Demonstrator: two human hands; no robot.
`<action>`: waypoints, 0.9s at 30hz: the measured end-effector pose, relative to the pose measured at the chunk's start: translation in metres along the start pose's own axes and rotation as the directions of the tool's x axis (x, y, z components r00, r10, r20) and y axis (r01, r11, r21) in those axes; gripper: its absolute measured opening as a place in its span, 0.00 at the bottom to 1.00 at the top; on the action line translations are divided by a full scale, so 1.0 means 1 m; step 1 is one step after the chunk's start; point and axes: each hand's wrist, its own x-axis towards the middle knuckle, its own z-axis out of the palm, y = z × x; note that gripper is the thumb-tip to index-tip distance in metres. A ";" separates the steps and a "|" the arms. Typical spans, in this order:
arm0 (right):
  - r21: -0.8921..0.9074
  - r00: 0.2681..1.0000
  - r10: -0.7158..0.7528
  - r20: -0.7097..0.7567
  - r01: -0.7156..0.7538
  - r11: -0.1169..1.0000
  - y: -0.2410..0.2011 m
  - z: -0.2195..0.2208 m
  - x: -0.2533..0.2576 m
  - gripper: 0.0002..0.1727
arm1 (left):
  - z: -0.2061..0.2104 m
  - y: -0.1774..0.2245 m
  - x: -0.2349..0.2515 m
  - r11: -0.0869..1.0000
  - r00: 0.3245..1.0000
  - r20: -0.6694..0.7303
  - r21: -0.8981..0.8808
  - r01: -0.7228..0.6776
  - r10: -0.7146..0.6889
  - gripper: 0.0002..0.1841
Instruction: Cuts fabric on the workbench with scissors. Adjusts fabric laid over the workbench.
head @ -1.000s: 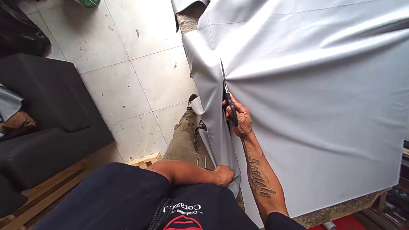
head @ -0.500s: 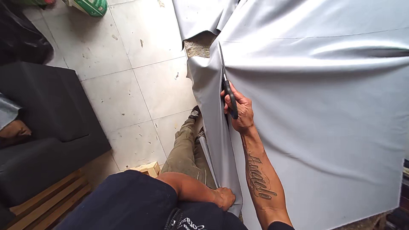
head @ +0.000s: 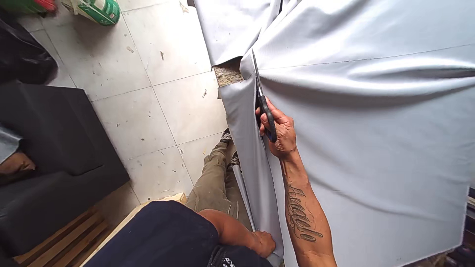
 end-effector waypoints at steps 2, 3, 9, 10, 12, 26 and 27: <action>0.026 1.000 0.003 -0.005 -0.003 1.000 0.001 -0.001 -0.003 0.26 | -0.005 0.001 -0.018 0.999 0.999 -0.032 -0.019 -0.034 0.034 0.21; 0.035 1.000 0.009 -0.010 -0.008 0.999 0.001 -0.001 -0.003 0.26 | -0.007 0.000 -0.022 0.999 0.999 -0.031 -0.019 -0.043 0.043 0.21; 0.003 0.996 0.083 -0.017 -0.083 0.997 0.000 0.000 -0.005 0.26 | -0.014 0.010 -0.014 0.995 0.995 0.098 0.095 -0.014 0.005 0.19; -0.019 0.994 0.107 -0.010 -0.108 0.994 -0.001 0.000 -0.008 0.27 | -0.012 -0.004 0.006 0.997 0.993 0.103 0.050 -0.067 0.061 0.18; -0.093 0.989 0.143 -0.033 -0.146 0.985 -0.004 -0.004 -0.022 0.27 | -0.014 -0.054 0.053 0.952 0.954 0.054 -0.103 -0.289 0.296 0.16; 0.165 0.943 0.109 -0.316 -0.058 0.985 0.054 0.037 -0.175 0.28 | -0.259 -0.155 -0.241 0.981 0.183 -0.981 -0.090 -0.173 -0.058 0.29; 0.177 0.942 0.094 -0.323 -0.038 0.983 0.060 0.050 -0.174 0.28 | -0.272 -0.151 -0.238 0.993 0.248 -0.968 -0.072 -0.095 -0.046 0.29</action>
